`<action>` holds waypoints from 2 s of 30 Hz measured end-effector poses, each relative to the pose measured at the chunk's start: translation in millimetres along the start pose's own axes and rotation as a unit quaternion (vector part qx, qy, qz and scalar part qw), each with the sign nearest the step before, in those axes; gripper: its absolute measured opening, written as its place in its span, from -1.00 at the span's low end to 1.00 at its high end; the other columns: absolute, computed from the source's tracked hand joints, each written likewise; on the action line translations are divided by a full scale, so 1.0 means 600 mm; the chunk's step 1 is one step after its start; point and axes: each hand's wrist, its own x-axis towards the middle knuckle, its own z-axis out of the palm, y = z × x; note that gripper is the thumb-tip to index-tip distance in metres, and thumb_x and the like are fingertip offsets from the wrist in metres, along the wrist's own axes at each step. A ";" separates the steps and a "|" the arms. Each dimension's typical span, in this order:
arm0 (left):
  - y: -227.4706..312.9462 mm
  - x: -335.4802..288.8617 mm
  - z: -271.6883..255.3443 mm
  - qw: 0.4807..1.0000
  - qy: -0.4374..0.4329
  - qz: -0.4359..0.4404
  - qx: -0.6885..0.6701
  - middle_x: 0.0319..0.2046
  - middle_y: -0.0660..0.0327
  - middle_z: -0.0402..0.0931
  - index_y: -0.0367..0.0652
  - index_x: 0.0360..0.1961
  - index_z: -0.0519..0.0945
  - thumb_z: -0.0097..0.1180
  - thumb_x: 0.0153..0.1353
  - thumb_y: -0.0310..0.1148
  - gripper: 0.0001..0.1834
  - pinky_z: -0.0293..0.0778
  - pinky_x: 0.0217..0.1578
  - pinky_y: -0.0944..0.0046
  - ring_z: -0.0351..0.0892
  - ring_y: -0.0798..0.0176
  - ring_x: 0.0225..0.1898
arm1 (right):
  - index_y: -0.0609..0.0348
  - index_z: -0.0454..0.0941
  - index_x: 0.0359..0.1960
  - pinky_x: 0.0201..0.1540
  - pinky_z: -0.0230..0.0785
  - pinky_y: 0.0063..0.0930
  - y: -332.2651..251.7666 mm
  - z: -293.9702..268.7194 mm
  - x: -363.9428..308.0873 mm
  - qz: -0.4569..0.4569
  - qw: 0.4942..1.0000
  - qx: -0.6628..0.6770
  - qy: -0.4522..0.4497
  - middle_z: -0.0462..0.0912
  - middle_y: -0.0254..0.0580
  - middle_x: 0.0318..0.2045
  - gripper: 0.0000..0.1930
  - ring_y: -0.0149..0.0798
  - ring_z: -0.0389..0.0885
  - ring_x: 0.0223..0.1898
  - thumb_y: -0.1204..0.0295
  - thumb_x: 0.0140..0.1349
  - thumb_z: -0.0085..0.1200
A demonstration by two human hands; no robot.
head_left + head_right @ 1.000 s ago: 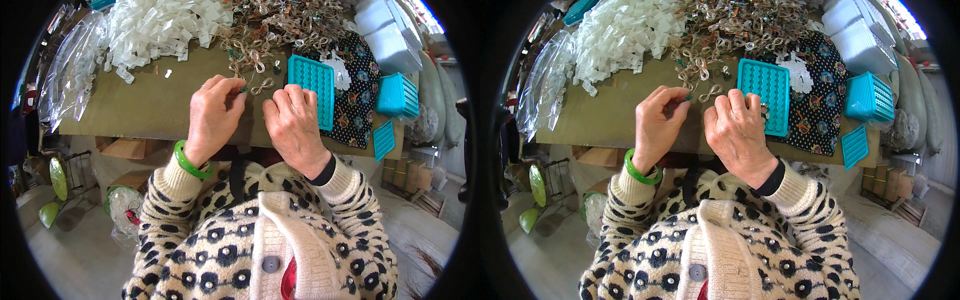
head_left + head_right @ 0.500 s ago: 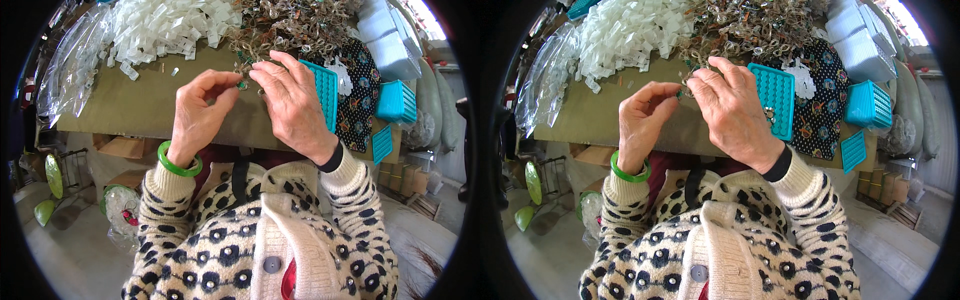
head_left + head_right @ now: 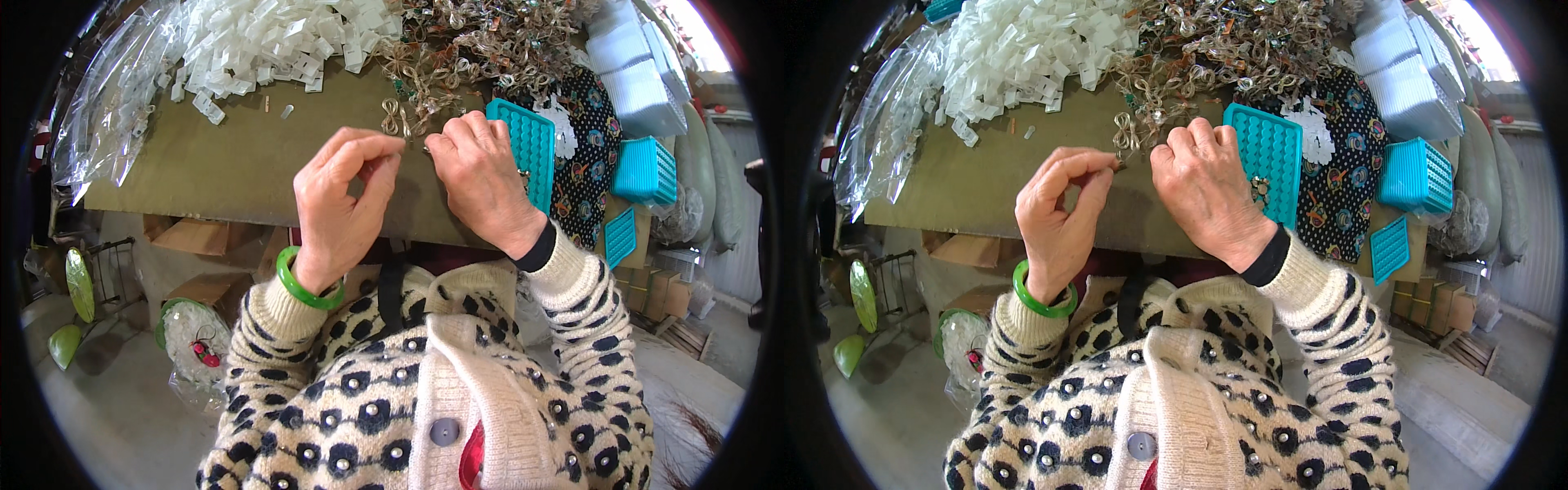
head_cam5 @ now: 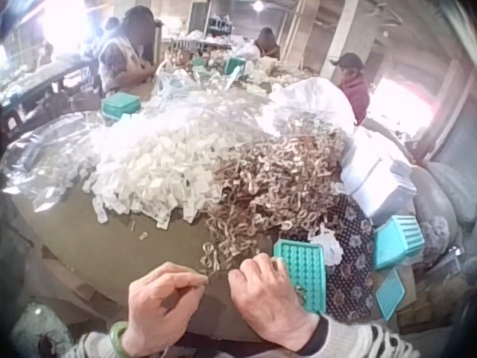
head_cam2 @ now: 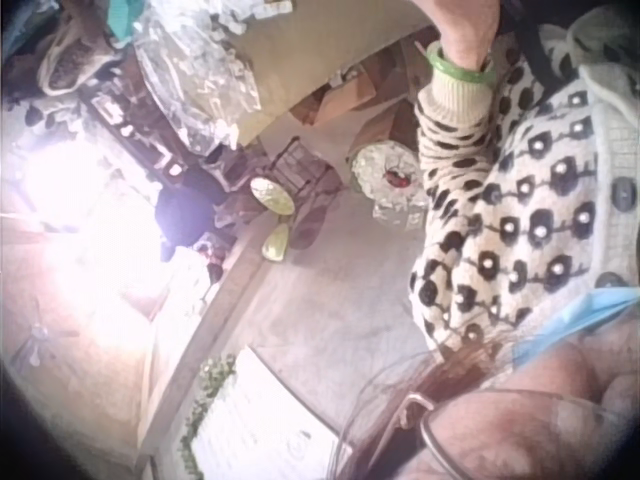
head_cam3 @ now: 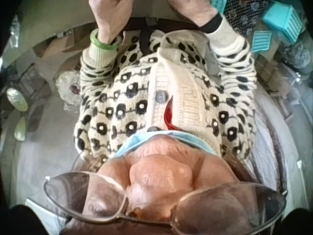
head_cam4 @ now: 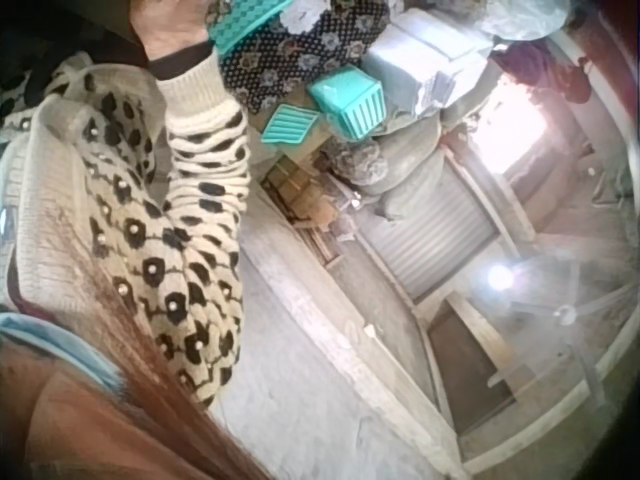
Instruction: The person repeatedly picks small white plastic housings and metal pins from a table, inserts the pins into the housings, and places the assembled units into a blue tray. The person also handles tangled wires and occasionally adjusts the camera.
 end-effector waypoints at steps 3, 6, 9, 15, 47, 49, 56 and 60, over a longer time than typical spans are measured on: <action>0.013 -0.022 0.002 0.976 -0.025 -0.169 -0.131 -0.31 0.22 0.59 -0.32 -0.23 0.62 0.21 0.10 -0.66 -0.82 0.50 -0.35 0.43 0.56 0.43 -0.38 | 0.20 0.51 -0.38 -0.26 0.34 -0.37 0.002 -0.025 0.000 0.046 0.982 0.176 0.040 0.47 -0.27 -0.44 -0.91 -0.28 0.52 -0.33 0.59 0.06 0.12; 0.020 -0.032 0.012 0.965 -0.017 -0.202 -0.166 -0.22 0.22 0.56 -0.32 -0.15 0.60 0.22 0.10 -0.66 -0.74 0.52 -0.29 0.43 0.57 0.42 -0.31 | 0.27 0.54 -0.30 -0.33 0.44 -0.51 -0.011 -0.049 -0.004 0.257 0.816 0.515 0.046 0.55 -0.26 -0.41 -0.93 -0.40 0.60 -0.43 0.63 0.18 0.11; 0.024 -0.035 0.020 0.944 -0.041 -0.220 -0.243 -0.16 0.20 0.53 -0.30 0.01 0.53 0.29 0.10 -0.60 -0.59 0.56 -0.19 0.40 0.56 0.40 -0.23 | 0.33 0.50 -0.19 -0.30 0.49 -0.57 -0.015 -0.062 -0.006 0.319 0.711 0.624 0.063 0.62 -0.20 -0.38 -0.89 -0.42 0.62 -0.42 0.57 0.28 0.10; 0.033 -0.044 0.021 0.930 -0.068 -0.204 -0.300 -0.11 0.15 0.51 -0.35 0.10 0.45 0.27 0.12 -0.66 -0.51 0.60 -0.11 0.33 0.58 0.31 -0.14 | 0.33 0.47 -0.21 -0.27 0.52 -0.50 -0.026 -0.064 -0.016 0.374 0.573 0.720 0.113 0.63 -0.14 -0.41 -0.87 -0.35 0.63 -0.42 0.57 0.27 0.12; 0.041 -0.043 0.028 0.993 -0.063 -0.044 -0.091 -0.27 0.16 0.57 -0.41 -0.21 0.61 0.14 0.10 -0.75 -0.80 0.58 -0.32 0.45 0.61 0.39 -0.35 | 0.32 0.42 -0.24 -0.29 0.57 -0.53 -0.035 -0.067 -0.049 0.351 0.570 0.734 0.116 0.64 -0.09 -0.41 -0.91 -0.32 0.68 -0.41 0.60 0.29 0.07; 0.043 -0.044 0.025 0.991 -0.066 -0.086 -0.084 -0.30 0.16 0.57 -0.42 -0.22 0.62 0.15 0.11 -0.74 -0.81 0.58 -0.33 0.42 0.61 0.38 -0.35 | 0.31 0.44 -0.26 -0.27 0.59 -0.42 -0.034 -0.066 -0.052 0.360 0.569 0.732 0.104 0.63 -0.10 -0.38 -0.92 -0.27 0.69 -0.41 0.60 0.27 0.08; 0.038 -0.043 0.015 0.812 -0.034 -0.356 -0.461 -0.31 0.13 0.62 -0.35 -0.17 0.60 0.14 0.26 -0.54 -0.86 0.59 -0.40 0.29 0.59 0.30 -0.46 | 0.33 0.42 -0.17 -0.13 0.55 -0.44 -0.031 -0.069 -0.060 0.325 0.647 0.685 0.086 0.60 -0.15 -0.30 -0.88 -0.30 0.66 -0.27 0.63 0.28 0.02; 0.036 -0.044 0.014 0.788 -0.059 -0.375 -0.485 -0.34 0.13 0.61 -0.33 -0.16 0.59 0.13 0.29 -0.48 -0.85 0.60 -0.40 0.25 0.59 0.27 -0.46 | 0.29 0.47 -0.14 -0.18 0.44 -0.54 -0.040 -0.074 -0.061 0.152 0.887 0.429 0.075 0.59 -0.16 -0.28 -0.72 -0.38 0.59 -0.25 0.72 0.09 0.12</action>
